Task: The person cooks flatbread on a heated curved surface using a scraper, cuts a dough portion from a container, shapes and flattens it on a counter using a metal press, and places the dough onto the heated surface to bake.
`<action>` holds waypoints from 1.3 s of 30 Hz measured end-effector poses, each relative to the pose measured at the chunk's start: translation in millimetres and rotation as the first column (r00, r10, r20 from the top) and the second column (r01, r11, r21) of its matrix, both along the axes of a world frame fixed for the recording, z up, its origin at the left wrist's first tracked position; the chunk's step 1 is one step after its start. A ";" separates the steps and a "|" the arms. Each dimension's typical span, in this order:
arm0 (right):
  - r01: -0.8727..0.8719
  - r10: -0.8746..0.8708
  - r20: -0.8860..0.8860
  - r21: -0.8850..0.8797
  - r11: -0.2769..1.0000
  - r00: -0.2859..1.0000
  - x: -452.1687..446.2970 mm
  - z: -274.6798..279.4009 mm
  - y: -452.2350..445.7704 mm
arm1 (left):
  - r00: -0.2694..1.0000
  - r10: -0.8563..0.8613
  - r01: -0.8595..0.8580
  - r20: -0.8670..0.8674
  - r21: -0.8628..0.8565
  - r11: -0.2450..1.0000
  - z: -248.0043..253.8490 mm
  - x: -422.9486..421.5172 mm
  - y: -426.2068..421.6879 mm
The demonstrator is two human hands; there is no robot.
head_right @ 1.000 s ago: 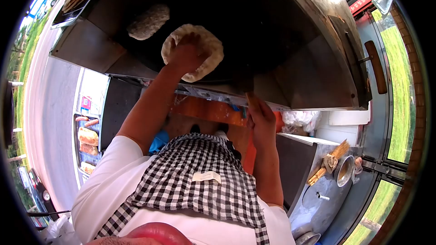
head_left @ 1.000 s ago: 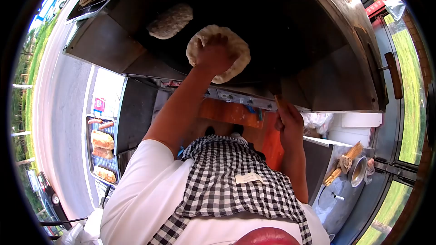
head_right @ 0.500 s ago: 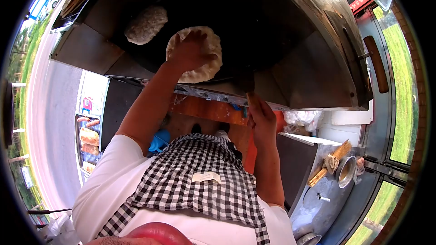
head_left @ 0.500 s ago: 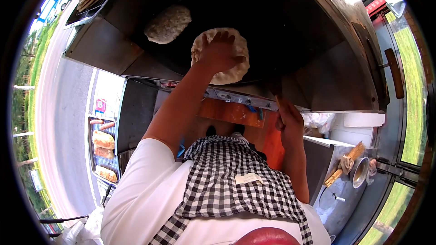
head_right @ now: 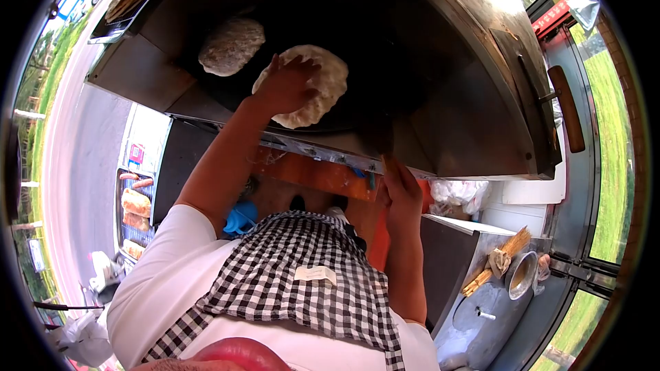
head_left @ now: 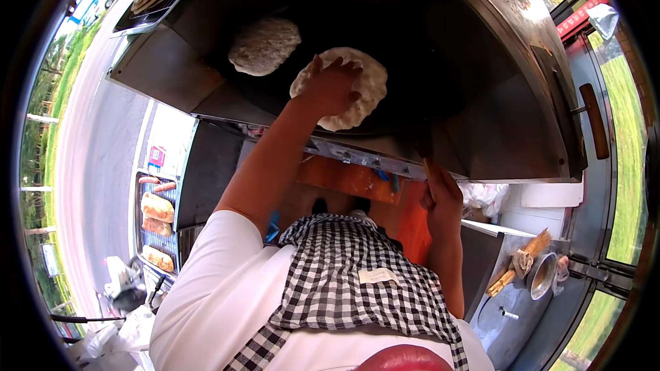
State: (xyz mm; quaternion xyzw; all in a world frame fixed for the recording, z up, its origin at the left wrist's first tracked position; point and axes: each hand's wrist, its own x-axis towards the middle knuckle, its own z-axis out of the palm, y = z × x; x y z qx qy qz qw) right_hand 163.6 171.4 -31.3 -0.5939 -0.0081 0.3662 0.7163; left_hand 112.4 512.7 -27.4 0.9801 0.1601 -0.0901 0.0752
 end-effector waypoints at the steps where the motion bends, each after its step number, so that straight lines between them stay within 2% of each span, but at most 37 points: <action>1: 0.003 -0.003 0.007 -0.003 1.000 1.000 -0.3 0.1 0.5 | 1.000 0.013 -0.013 -0.018 -0.001 1.000 -5.7 2.1 -4.9; 2: -0.004 0.004 0.015 -0.009 1.000 1.000 0.6 -1.9 0.4 | 0.999 0.026 -0.026 -0.035 -0.004 1.000 -11.6 2.4 -8.7; 5: -0.016 0.017 0.037 -0.036 0.999 0.999 5.0 -5.3 3.5 | 0.996 0.009 -0.012 0.092 0.034 0.999 -24.0 -2.3 -12.7; 6: -0.013 0.015 0.039 -0.053 0.998 0.999 5.7 -3.1 6.8 | 0.968 0.004 -0.019 0.249 0.055 0.998 -27.6 -5.2 -12.4; 10: -0.021 0.023 0.047 -0.045 0.999 0.999 8.6 -0.5 10.3 | 0.925 0.124 -0.124 0.360 -0.024 0.992 -13.4 -21.8 -13.8; 15: -0.047 0.049 0.063 -0.039 0.998 0.997 12.8 5.1 15.5 | 0.813 0.220 -0.160 0.540 -0.155 0.975 -10.2 -81.8 -6.4; 21: -0.094 0.095 0.026 -0.013 0.995 0.995 26.7 0.8 28.2 | 0.689 0.381 -0.329 0.616 -0.203 0.922 -23.5 -162.8 1.8; 24: -0.142 0.142 0.029 -0.013 0.990 0.989 29.7 5.9 36.7 | 0.571 0.534 -0.429 0.624 -0.328 0.842 -25.6 -196.8 -9.6; 27: -0.219 0.219 0.027 -0.009 0.976 0.975 32.9 7.6 53.7 | 0.523 0.618 -0.507 0.587 -0.368 0.779 -26.5 -222.3 -23.6; 30: -0.293 0.294 0.035 -0.030 0.956 0.955 31.7 18.1 74.1 | 0.534 0.634 -0.563 0.559 -0.324 0.760 -26.5 -241.3 -36.3; 35: -0.379 0.381 0.056 -0.045 0.924 0.923 29.9 18.3 104.7 | 0.452 0.682 -0.587 0.575 -0.384 0.713 -42.6 -268.1 -56.5; 39: -0.370 0.373 0.059 -0.049 0.928 0.926 21.4 29.8 129.6 | 0.442 0.716 -0.591 0.540 -0.425 0.686 -55.8 -285.8 -54.0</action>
